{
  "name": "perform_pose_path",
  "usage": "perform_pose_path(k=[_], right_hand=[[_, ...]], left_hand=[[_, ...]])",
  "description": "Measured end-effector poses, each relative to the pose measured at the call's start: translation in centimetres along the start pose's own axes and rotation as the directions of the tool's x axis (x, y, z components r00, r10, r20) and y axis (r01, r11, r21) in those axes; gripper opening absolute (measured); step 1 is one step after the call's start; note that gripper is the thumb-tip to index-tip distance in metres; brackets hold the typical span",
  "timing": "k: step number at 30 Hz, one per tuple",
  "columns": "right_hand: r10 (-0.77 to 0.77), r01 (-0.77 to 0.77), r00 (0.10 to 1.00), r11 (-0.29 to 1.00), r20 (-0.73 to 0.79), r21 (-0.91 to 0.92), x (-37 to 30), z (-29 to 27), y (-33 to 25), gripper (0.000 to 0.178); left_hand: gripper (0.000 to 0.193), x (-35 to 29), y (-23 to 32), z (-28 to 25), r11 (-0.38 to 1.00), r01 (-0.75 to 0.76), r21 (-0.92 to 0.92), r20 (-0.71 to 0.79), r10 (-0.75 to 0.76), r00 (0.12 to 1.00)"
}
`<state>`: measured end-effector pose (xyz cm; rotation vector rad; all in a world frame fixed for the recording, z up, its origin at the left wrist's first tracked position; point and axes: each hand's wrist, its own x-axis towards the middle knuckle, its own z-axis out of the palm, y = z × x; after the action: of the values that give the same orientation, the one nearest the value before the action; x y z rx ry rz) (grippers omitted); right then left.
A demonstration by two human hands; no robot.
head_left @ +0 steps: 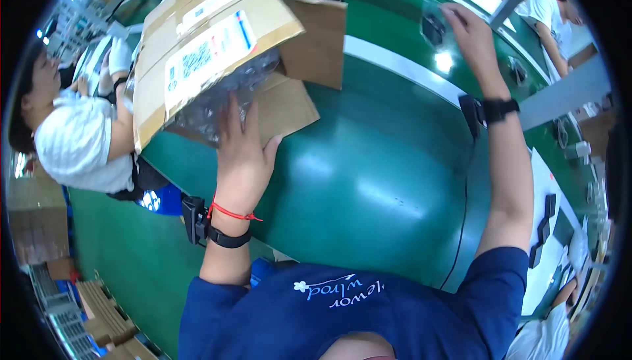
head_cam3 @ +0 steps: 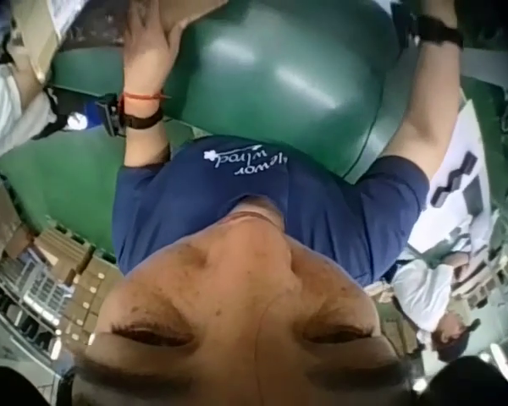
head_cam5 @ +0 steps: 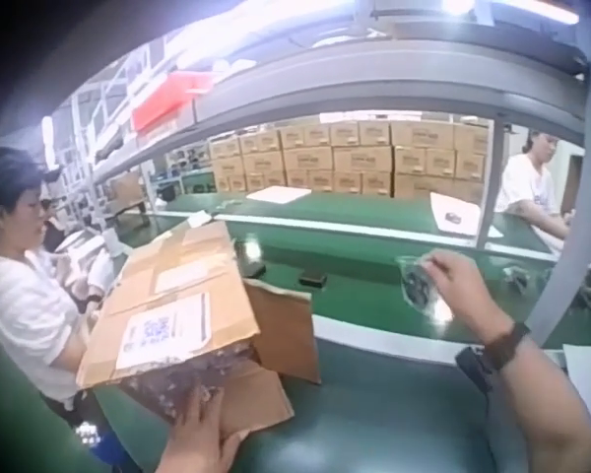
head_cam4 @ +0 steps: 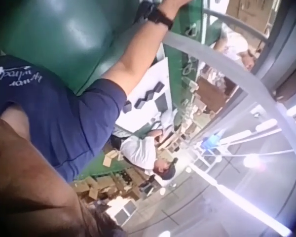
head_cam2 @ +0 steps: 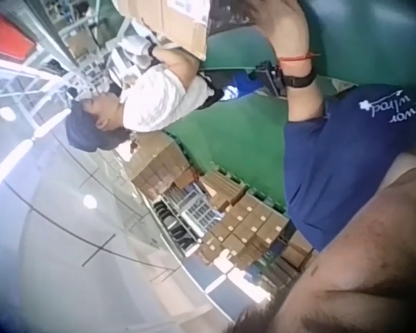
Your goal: The person removes power adapters from a box, takes each one out of its plastic bag, and places the adapters on the table.
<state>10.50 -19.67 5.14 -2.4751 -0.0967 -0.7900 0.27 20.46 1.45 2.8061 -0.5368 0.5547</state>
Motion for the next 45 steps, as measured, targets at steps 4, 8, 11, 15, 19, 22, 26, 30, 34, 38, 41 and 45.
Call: perform_pose_path(k=[4, 8, 11, 15, 19, 22, 26, 30, 34, 38, 41, 45], right_hand=[[0.013, 0.020, 0.995, 0.942, 0.096, -0.336, 1.6, 4.4, 3.5, 0.037], [0.012, 0.078, 0.893, 0.981, 0.450, -0.180, 1.4, 11.5, -0.4, 0.050], [-0.025, 0.096, 0.878, 0.987, 0.478, -0.125, 2.7, 15.8, -3.2, 0.051], [-0.117, 0.148, 0.944, 0.986, 0.307, -0.078, 6.1, 21.0, -3.0, 0.052], [-0.048, 0.045, 0.999, 0.934, -0.001, -0.354, 8.2, 24.2, -1.6, 0.054], [0.039, 0.007, 0.939, 0.991, 0.340, -0.132, 9.3, 24.3, -0.5, 0.055], [-0.050, 0.081, 0.927, 0.994, 0.371, -0.068, 8.8, 23.0, 1.4, 0.055], [0.069, -0.174, 0.933, 0.945, 0.352, 0.276, 5.5, 17.2, 1.5, 0.050], [0.294, -0.595, 0.804, 0.380, 0.517, 0.708, 0.3, 9.5, -1.7, 0.041], [0.280, -0.640, 0.752, 0.094, 0.596, 0.763, -5.2, 4.7, -2.9, 0.042], [0.252, -0.663, 0.747, 0.348, 0.615, 0.663, -8.7, 1.1, -4.7, 0.043], [0.177, -0.569, 0.821, 0.183, 0.543, 0.801, -11.8, -0.6, -8.1, 0.042]], left_hand=[[0.052, -0.5, -1.3, 4.0, 0.990, 0.021, -0.138, 0.146, -0.001, 0.989], [0.049, 0.8, 0.2, 3.5, 0.902, 0.072, -0.426, 0.248, 0.040, 0.968], [0.047, 0.7, 0.6, 3.7, 0.845, 0.007, -0.535, 0.251, 0.151, 0.956], [0.042, 1.1, 1.2, 3.3, 0.912, -0.146, -0.384, 0.187, 0.231, 0.955], [0.037, 1.0, 1.1, 3.2, 0.964, -0.096, -0.246, 0.141, 0.134, 0.981], [0.034, 0.8, 0.2, 3.7, 0.975, -0.015, -0.222, 0.132, 0.045, 0.990], [0.032, 0.6, -0.6, 4.4, 0.958, 0.075, -0.276, 0.138, -0.038, 0.990], [0.031, 0.9, -1.5, 4.4, 0.913, 0.105, -0.394, 0.135, -0.055, 0.989], [0.026, 0.7, -1.3, 4.2, 0.861, 0.029, -0.508, 0.049, -0.004, 0.999], [0.020, 1.7, -0.3, 3.9, 0.417, 0.190, -0.889, 0.150, -0.125, 0.981], [0.018, 2.3, 1.0, 3.3, -0.043, 0.253, -0.966, 0.256, -0.104, 0.961], [0.019, 3.5, 3.4, 3.0, -0.218, 0.334, -0.917, 0.342, 0.003, 0.940]])
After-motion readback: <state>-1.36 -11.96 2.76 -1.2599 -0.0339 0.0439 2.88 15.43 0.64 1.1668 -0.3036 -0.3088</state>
